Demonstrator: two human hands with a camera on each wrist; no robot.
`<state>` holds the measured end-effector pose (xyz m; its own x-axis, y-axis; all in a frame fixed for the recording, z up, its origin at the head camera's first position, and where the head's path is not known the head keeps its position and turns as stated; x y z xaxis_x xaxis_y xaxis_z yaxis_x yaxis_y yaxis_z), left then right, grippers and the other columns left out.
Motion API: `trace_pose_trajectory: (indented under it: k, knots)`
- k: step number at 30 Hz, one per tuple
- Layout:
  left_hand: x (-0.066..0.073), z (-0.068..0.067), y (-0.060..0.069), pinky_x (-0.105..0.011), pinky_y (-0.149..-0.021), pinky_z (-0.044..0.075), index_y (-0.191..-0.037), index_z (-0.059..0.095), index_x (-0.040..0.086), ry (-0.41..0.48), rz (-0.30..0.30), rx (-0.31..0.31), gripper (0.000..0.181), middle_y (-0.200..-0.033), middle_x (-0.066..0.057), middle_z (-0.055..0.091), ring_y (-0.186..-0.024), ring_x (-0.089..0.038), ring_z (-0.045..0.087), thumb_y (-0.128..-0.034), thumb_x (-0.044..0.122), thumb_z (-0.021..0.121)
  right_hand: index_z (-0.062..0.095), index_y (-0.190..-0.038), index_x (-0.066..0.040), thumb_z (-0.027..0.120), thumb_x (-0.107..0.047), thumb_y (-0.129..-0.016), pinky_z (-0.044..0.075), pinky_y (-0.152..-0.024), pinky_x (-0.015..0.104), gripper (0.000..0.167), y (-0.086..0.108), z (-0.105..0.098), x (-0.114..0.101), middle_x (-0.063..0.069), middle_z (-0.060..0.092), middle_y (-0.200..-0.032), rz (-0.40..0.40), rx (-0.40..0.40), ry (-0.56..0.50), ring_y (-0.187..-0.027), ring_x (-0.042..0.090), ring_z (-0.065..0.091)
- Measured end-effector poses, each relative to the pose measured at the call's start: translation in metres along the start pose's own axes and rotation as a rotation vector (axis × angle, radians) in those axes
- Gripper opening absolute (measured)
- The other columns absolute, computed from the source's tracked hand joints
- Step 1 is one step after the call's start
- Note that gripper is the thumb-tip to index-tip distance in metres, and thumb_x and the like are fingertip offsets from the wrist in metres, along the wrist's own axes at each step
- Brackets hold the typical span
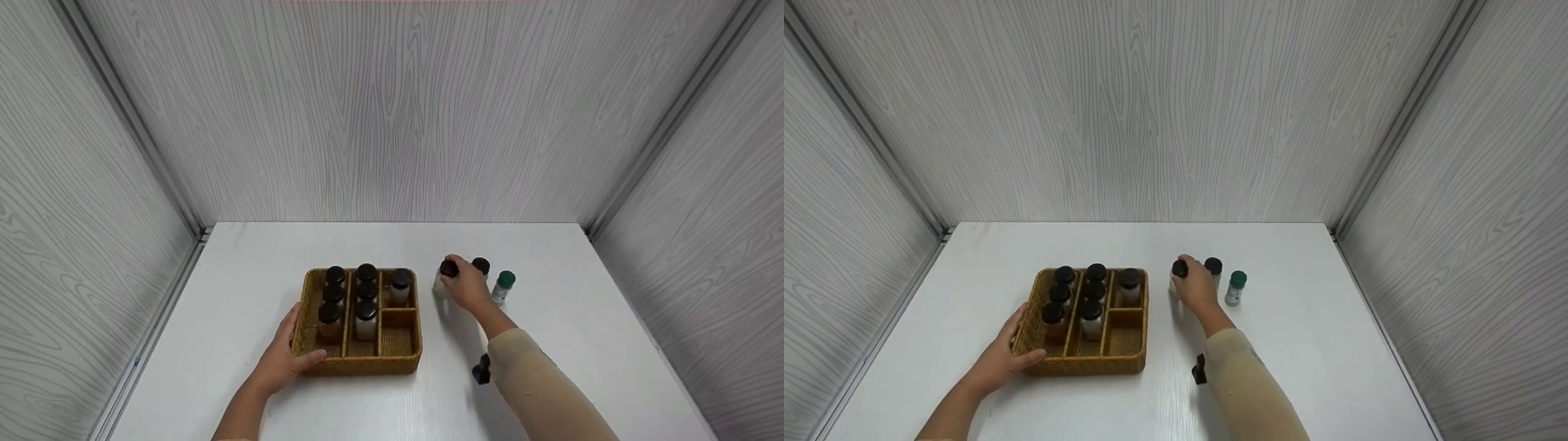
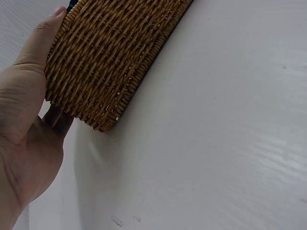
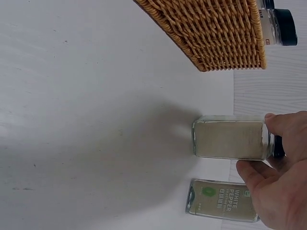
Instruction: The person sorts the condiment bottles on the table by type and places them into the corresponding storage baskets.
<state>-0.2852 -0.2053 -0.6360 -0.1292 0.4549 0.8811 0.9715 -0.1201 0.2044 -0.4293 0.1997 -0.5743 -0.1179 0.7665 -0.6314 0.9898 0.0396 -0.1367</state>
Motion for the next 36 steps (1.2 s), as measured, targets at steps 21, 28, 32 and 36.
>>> trace_pose_trajectory:
  k: [21,28,32,36]
  knots:
    - [0.000,0.001,-0.003,-0.072,-0.134,0.014,-0.177,-0.002,0.026,-0.031,-0.008,0.010,0.128,-0.186,-0.011,-0.003,-0.170,-0.046,0.004,-0.0893,0.051,0.088,0.067,-0.142,-0.007,0.080,-0.008,-0.097,0.057,-0.113,0.054,0.047,0.016,-0.003,0.012,0.025,0.065,-0.150,0.087,0.042,-0.213,-0.140,0.043,0.065]
    - [0.000,0.002,-0.003,-0.072,-0.134,0.015,-0.177,-0.002,0.026,-0.018,0.001,0.007,0.130,-0.186,-0.010,-0.004,-0.170,-0.047,0.004,-0.0884,0.051,0.089,0.067,-0.145,-0.007,0.080,-0.007,-0.098,0.056,-0.115,0.053,0.049,0.024,-0.012,0.017,0.025,0.060,-0.157,0.120,0.032,-0.317,-0.146,0.044,0.058]
    - [0.000,0.001,-0.002,-0.071,-0.134,0.015,-0.177,-0.003,0.027,-0.022,-0.001,0.009,0.130,-0.186,-0.011,-0.004,-0.170,-0.047,0.004,-0.0885,0.051,0.089,0.066,-0.147,-0.006,0.078,-0.007,-0.099,0.058,-0.112,0.050,0.049,0.027,-0.019,0.013,0.026,0.059,-0.157,0.098,0.002,-0.359,-0.146,0.043,0.059]
    - [0.000,0.000,-0.001,-0.072,-0.134,0.015,-0.177,-0.004,0.029,-0.024,-0.008,0.014,0.130,-0.186,-0.010,-0.004,-0.170,-0.048,0.004,-0.0880,0.051,0.089,0.064,-0.149,-0.005,0.077,-0.007,-0.100,0.060,-0.110,0.047,0.050,0.030,-0.026,0.007,0.027,0.059,-0.157,0.067,-0.048,-0.389,-0.142,0.044,0.062]
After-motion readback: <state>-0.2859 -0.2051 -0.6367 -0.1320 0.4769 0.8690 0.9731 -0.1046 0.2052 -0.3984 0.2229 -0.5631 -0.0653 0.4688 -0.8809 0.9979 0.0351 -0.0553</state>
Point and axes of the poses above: each hand's wrist, its own y-axis away from the middle knuckle, its own z-axis out of the palm, x = y × z, the point moved 7 cm from there along -y, towards the middle knuckle
